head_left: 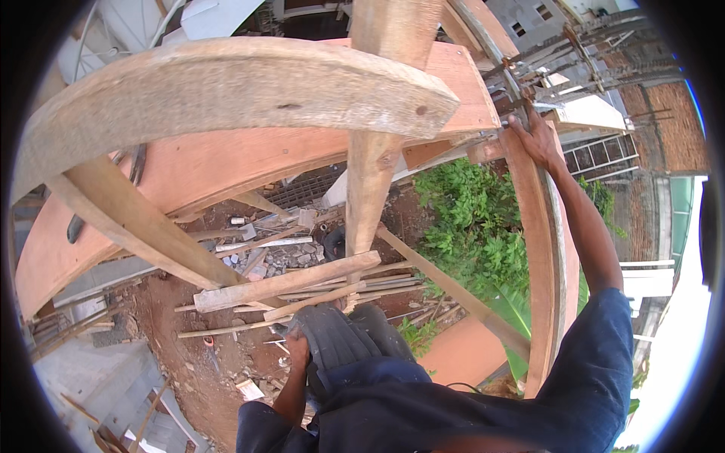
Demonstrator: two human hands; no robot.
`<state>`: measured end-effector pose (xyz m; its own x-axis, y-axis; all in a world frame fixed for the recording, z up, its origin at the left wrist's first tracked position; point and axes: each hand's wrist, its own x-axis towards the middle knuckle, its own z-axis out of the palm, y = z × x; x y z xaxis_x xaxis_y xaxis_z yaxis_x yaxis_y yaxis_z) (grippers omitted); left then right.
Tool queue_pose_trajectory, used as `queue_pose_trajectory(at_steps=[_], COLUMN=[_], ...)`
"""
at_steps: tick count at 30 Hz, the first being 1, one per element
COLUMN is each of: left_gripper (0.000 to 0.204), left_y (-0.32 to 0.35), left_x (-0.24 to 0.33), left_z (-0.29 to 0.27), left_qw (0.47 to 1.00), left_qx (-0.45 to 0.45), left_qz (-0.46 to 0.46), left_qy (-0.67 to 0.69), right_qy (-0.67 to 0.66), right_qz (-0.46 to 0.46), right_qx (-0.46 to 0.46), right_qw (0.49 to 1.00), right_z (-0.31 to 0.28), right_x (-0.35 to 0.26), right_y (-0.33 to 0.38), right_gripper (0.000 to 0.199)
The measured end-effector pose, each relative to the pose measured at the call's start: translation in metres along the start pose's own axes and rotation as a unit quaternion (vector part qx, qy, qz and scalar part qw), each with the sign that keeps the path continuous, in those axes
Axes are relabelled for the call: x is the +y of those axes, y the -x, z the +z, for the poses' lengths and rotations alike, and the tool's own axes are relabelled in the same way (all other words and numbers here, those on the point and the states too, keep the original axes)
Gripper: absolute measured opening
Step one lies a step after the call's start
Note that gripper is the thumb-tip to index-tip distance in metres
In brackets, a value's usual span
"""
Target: The person positions and secures a curved wooden plank onto a rebar-reinforced scaffolding structure. They repeatedly adjust the plank's alignment and use a hammer to drive nails into the wood to fasten it in place.
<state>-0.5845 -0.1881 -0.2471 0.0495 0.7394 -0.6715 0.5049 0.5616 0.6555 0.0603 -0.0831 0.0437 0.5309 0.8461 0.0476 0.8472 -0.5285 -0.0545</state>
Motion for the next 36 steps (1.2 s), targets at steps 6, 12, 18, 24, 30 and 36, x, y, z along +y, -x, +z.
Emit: queue_pose_trajectory(at_steps=[6, 12, 18, 24, 30, 36], left_gripper=[0.031, 0.034, 0.033, 0.033, 0.032, 0.032], left_y=[-0.034, -0.057, -0.055, -0.046, -0.039, -0.032], left_x=[-0.069, -0.071, -0.066, -0.057, -0.049, -0.038], left_z=[0.014, 0.063, 0.084, 0.081, 0.078, 0.071], left_qw=[0.906, 0.845, 0.871, 0.875, 0.873, 0.868], left_qx=[-0.232, -0.293, -0.272, -0.274, -0.280, -0.287], left_qz=[0.178, 0.133, 0.124, 0.133, 0.145, 0.159], left_qy=[-0.306, -0.427, -0.391, -0.377, -0.373, -0.374], right_qy=[-0.028, -0.045, -0.040, -0.061, -0.049, -0.061], right_qz=[0.029, 0.003, 0.022, 0.004, -0.001, 0.031], right_qx=[-0.042, -0.022, -0.052, -0.042, -0.016, -0.013], right_qw=[0.998, 0.999, 0.998, 0.997, 0.999, 0.998], right_z=[-0.001, 0.005, -0.001, 0.005, 0.004, 0.000], right_x=[0.006, 0.010, 0.010, 0.021, 0.018, 0.006], right_y=[-0.004, -0.005, -0.008, -0.011, -0.006, -0.001], right_gripper=[0.081, 0.073, 0.073, 0.074, 0.070, 0.070])
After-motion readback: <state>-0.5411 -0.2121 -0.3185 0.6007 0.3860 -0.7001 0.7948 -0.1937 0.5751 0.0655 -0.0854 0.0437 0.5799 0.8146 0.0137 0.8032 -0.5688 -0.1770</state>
